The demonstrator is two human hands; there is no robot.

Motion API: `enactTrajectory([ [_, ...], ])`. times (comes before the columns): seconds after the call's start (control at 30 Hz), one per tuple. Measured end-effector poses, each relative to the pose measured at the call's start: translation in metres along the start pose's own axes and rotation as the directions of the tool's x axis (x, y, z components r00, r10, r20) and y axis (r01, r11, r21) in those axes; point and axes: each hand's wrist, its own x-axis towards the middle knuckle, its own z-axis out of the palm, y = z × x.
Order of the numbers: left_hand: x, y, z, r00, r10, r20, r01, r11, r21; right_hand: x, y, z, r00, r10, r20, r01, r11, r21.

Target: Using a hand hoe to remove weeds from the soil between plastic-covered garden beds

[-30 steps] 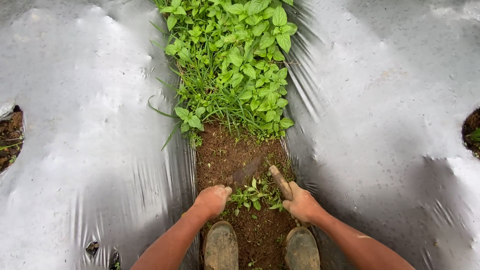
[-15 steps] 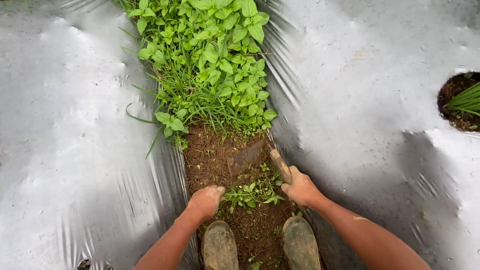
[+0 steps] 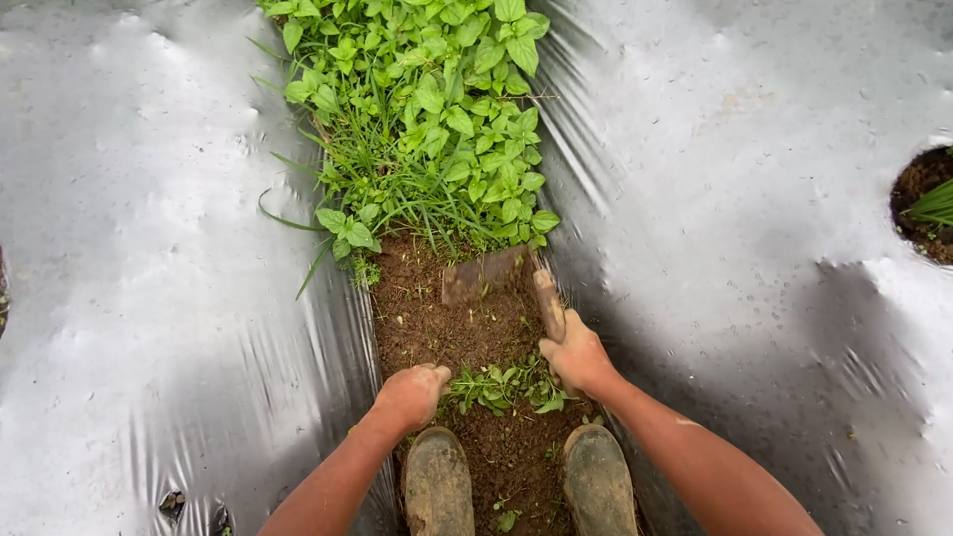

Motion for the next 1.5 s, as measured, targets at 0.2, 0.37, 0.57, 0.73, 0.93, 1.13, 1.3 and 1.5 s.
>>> enactTrajectory([
  [0.2,-0.001,-0.001,0.007,1.0,0.008,0.014,-0.008,1.0,-0.025,-0.011,0.021,0.023,0.999,-0.003,0.046,0.006,0.998,-0.065],
  [0.37,0.014,-0.005,0.004,0.999,-0.038,0.025,0.038,0.999,-0.007,0.008,0.01,0.002,0.987,-0.137,0.084,0.145,0.984,-0.103],
  [0.57,-0.005,0.018,-0.016,0.999,-0.003,0.037,0.005,1.0,-0.031,-0.012,0.029,-0.001,1.0,0.025,-0.007,-0.026,0.995,-0.095],
  [0.73,-0.015,0.035,-0.039,0.96,-0.155,0.232,0.177,0.981,-0.075,-0.04,0.039,-0.011,0.983,0.142,0.119,-0.095,0.937,-0.335],
  [0.93,-0.019,0.047,-0.044,0.97,-0.12,0.209,0.141,0.986,-0.088,-0.021,-0.025,-0.019,0.977,0.213,0.007,-0.211,0.971,-0.11],
  [1.13,-0.024,0.038,-0.037,0.953,-0.164,0.255,0.197,0.974,-0.11,-0.08,0.057,-0.025,0.944,0.298,0.144,-0.274,0.947,-0.167],
  [1.3,-0.025,0.045,-0.034,0.951,-0.148,0.272,0.178,0.98,-0.086,-0.084,0.081,-0.023,0.976,0.175,0.126,-0.127,0.938,-0.323],
  [1.5,-0.019,0.044,-0.036,0.949,-0.177,0.261,0.191,0.981,-0.029,-0.092,0.082,-0.042,1.0,-0.014,-0.004,0.011,0.915,-0.403],
])
